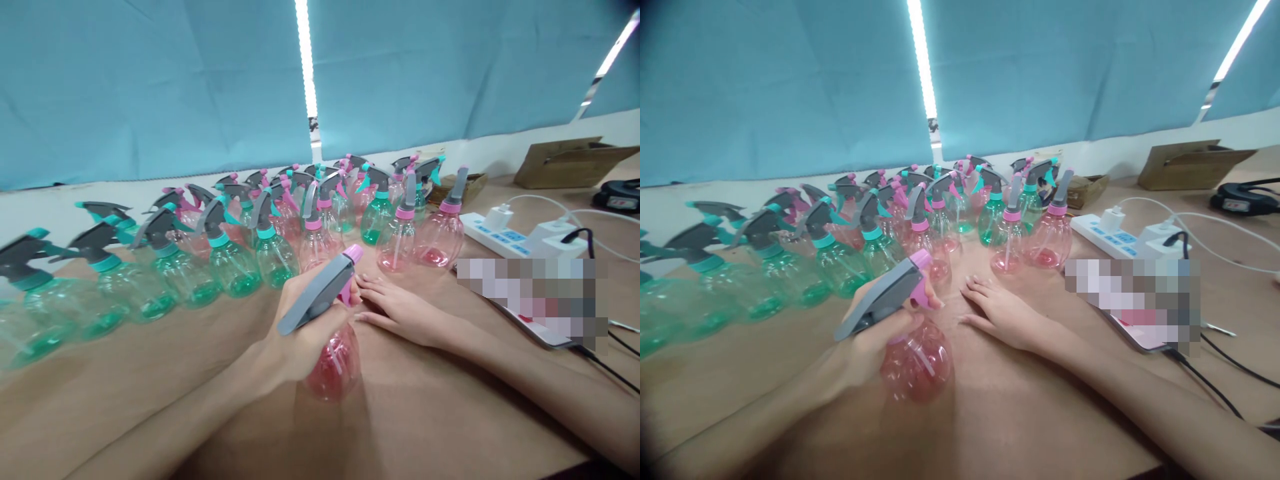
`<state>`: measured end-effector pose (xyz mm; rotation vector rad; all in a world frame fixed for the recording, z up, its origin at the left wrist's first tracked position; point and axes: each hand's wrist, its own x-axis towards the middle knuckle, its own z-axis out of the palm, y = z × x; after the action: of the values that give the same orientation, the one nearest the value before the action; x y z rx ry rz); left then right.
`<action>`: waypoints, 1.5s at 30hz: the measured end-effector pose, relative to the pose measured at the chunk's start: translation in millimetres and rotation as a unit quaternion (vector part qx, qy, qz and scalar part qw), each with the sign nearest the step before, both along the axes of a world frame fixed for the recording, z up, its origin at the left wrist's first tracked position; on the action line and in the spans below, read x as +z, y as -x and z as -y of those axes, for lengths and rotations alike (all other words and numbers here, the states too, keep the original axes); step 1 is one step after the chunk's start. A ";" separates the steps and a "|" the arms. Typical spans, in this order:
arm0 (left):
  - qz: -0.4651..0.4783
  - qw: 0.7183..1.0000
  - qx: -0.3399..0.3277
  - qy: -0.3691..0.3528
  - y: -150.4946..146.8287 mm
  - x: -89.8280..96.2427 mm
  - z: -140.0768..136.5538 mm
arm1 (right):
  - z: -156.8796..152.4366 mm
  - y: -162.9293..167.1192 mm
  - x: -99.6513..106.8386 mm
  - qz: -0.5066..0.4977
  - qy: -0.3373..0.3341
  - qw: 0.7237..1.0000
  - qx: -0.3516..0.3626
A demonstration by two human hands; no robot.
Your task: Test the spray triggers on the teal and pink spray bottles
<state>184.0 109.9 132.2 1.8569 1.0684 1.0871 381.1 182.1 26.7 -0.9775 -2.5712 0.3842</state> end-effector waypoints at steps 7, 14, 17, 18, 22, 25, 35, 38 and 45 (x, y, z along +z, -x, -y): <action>0.031 0.999 -0.021 -0.015 -1.6 1.2 -1.1 | 0.3 -0.5 1.5 0.014 -0.006 1.000 -0.003; 0.039 0.999 0.017 -0.002 -3.4 -5.3 -0.9 | 1.6 -0.5 4.3 0.020 -0.027 0.999 0.001; 0.050 0.998 0.042 -0.012 -7.1 -7.7 1.9 | 1.1 -1.3 3.9 0.016 -0.029 0.999 0.002; 0.054 0.997 0.048 -0.015 -7.9 -8.1 2.6 | 0.9 -1.6 4.0 0.015 -0.027 1.000 0.001; 0.054 0.998 0.040 -0.017 -8.3 -8.1 3.9 | 0.4 -2.7 5.4 0.025 -0.014 1.000 -0.002; 0.052 0.998 0.038 -0.021 -7.6 -7.1 3.2 | -0.2 -3.3 4.9 0.021 -0.011 1.000 -0.001; 0.061 0.997 0.049 -0.012 -8.1 -9.2 3.4 | -0.9 -3.9 3.8 0.035 -0.014 0.999 0.001; 0.065 0.996 0.062 -0.013 -6.9 -13.3 3.2 | -1.4 -4.3 2.9 0.033 -0.016 0.999 0.003; 0.053 0.995 0.080 -0.025 -5.7 -15.1 1.1 | -3.7 -6.2 -1.7 0.028 -0.001 1.000 0.001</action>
<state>189.7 108.8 117.1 1.7533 1.1527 1.3016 387.3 185.8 25.1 -0.9992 -2.6225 0.3588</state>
